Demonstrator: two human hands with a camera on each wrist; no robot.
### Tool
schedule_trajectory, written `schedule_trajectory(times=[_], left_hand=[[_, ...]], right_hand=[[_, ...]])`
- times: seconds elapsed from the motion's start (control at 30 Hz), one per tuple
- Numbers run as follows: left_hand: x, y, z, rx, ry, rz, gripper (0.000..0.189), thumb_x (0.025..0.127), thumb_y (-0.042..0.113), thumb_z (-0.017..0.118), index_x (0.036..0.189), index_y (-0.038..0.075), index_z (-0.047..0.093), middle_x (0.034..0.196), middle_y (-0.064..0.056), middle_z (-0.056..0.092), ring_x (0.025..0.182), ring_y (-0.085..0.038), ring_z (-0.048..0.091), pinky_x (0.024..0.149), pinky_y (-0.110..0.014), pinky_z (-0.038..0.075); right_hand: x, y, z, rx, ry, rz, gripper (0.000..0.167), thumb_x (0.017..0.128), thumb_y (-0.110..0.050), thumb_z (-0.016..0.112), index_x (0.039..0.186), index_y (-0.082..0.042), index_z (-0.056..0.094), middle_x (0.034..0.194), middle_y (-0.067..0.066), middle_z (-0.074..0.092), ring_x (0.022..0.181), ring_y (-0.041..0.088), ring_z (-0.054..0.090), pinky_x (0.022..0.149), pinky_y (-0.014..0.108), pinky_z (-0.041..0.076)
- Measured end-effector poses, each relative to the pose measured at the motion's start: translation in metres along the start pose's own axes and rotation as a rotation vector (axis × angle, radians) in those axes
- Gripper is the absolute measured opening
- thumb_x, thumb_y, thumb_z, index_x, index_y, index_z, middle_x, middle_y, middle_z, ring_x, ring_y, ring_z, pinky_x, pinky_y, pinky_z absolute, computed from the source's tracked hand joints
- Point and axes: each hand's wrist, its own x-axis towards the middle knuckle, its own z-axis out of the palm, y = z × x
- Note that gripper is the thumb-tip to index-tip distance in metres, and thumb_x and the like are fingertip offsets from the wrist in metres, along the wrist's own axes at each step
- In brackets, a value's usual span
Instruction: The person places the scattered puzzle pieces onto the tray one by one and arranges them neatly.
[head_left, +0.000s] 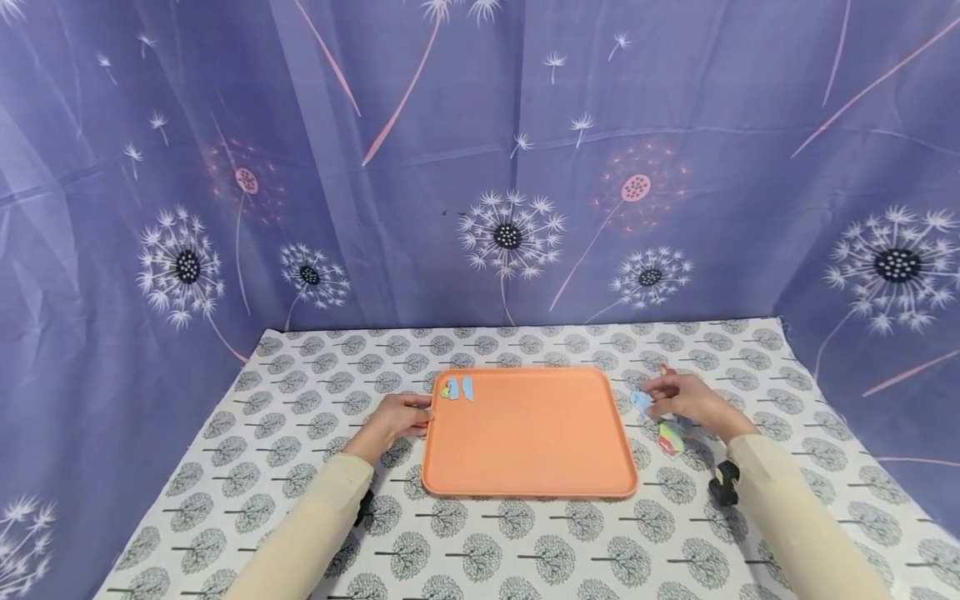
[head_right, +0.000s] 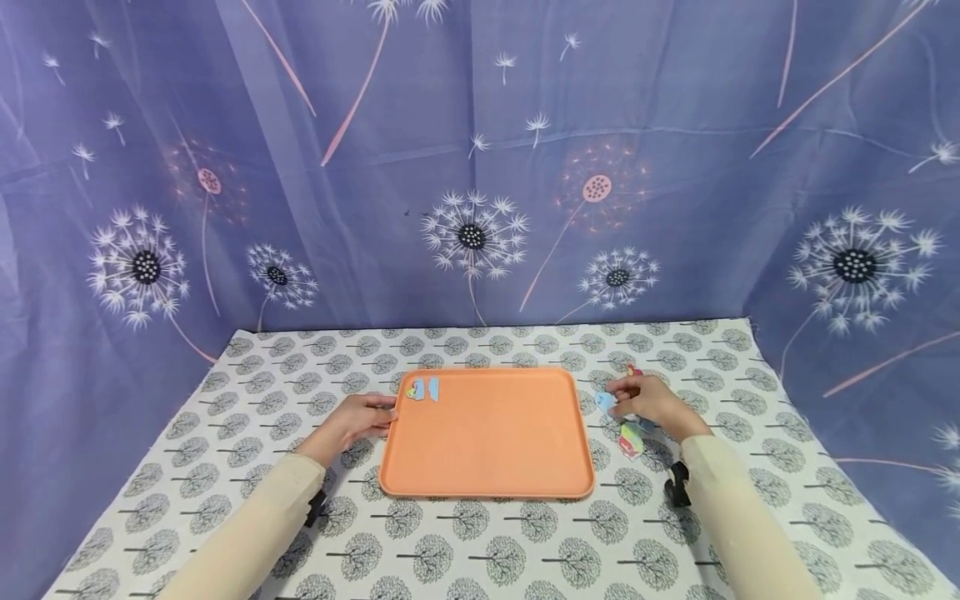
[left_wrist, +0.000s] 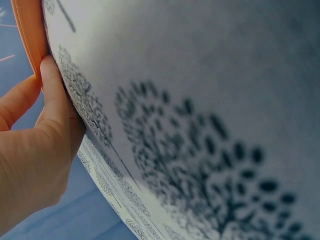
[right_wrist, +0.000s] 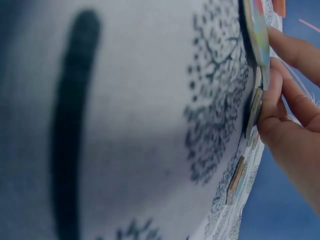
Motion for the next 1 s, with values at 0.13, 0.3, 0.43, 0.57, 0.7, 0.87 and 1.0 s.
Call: schedule_trajectory(times=[0.13, 0.3, 0.43, 0.57, 0.7, 0.87, 1.0], left_hand=[[-0.0008, 0.0006, -0.0004, 0.000, 0.001, 0.001, 0.038, 0.088, 0.000, 0.066, 0.125, -0.003, 0.060, 0.093, -0.014, 0.067, 0.071, -0.014, 0.064, 0.070, -0.026, 0.062], [-0.0011, 0.0019, -0.0004, 0.003, -0.002, -0.004, 0.039, 0.088, 0.001, 0.067, 0.126, -0.002, 0.060, 0.094, -0.015, 0.067, 0.071, -0.015, 0.065, 0.071, -0.026, 0.062], [-0.0014, 0.0027, 0.0003, 0.005, -0.004, -0.001, 0.039, 0.088, 0.001, 0.067, 0.126, -0.002, 0.060, 0.094, -0.015, 0.067, 0.072, -0.015, 0.064, 0.071, -0.026, 0.062], [-0.0013, 0.0020, 0.0000, 0.009, -0.004, -0.003, 0.039, 0.088, 0.001, 0.067, 0.126, -0.002, 0.060, 0.093, -0.015, 0.067, 0.071, -0.014, 0.064, 0.071, -0.026, 0.062], [-0.0003, 0.0019, -0.0004, 0.005, -0.009, 0.000, 0.039, 0.088, 0.001, 0.067, 0.126, -0.003, 0.060, 0.093, -0.015, 0.066, 0.071, -0.015, 0.064, 0.071, -0.026, 0.062], [-0.0007, 0.0038, -0.0011, -0.004, -0.012, 0.004, 0.039, 0.088, 0.001, 0.067, 0.126, -0.003, 0.060, 0.091, -0.014, 0.066, 0.070, -0.014, 0.063, 0.070, -0.025, 0.062], [-0.0035, 0.0034, -0.0010, -0.009, -0.018, 0.019, 0.038, 0.087, -0.001, 0.067, 0.124, -0.005, 0.060, 0.093, -0.016, 0.067, 0.068, -0.013, 0.064, 0.070, -0.026, 0.062]], right_hand=[[0.0002, -0.0029, 0.0009, -0.016, 0.001, -0.012, 0.057, 0.080, -0.013, 0.078, 0.128, 0.007, 0.054, 0.103, 0.011, 0.060, 0.089, 0.017, 0.055, 0.077, 0.027, 0.056], [-0.0015, -0.0074, 0.0016, -0.036, 0.004, -0.017, 0.055, 0.079, -0.011, 0.078, 0.125, 0.009, 0.054, 0.098, 0.011, 0.060, 0.086, 0.016, 0.055, 0.073, 0.026, 0.056], [-0.0012, -0.0087, 0.0009, -0.038, 0.001, -0.019, 0.054, 0.079, -0.009, 0.077, 0.123, 0.010, 0.054, 0.097, 0.012, 0.058, 0.085, 0.018, 0.054, 0.072, 0.027, 0.056], [0.0014, -0.0067, 0.0005, -0.029, 0.002, -0.028, 0.055, 0.079, -0.009, 0.077, 0.124, 0.010, 0.052, 0.111, 0.020, 0.056, 0.090, 0.018, 0.055, 0.078, 0.024, 0.054], [0.0031, -0.0049, 0.0000, -0.003, 0.022, -0.051, 0.051, 0.078, -0.005, 0.077, 0.120, 0.010, 0.052, 0.124, 0.027, 0.049, 0.094, 0.021, 0.056, 0.078, 0.020, 0.055], [0.0031, -0.0068, 0.0004, 0.006, 0.036, -0.068, 0.047, 0.079, -0.005, 0.076, 0.118, 0.009, 0.053, 0.107, 0.020, 0.058, 0.093, 0.021, 0.056, 0.075, 0.021, 0.055], [0.0031, -0.0070, 0.0014, 0.008, 0.044, -0.049, 0.045, 0.085, -0.007, 0.071, 0.122, 0.008, 0.052, 0.107, 0.017, 0.060, 0.090, 0.018, 0.057, 0.070, 0.026, 0.056]])
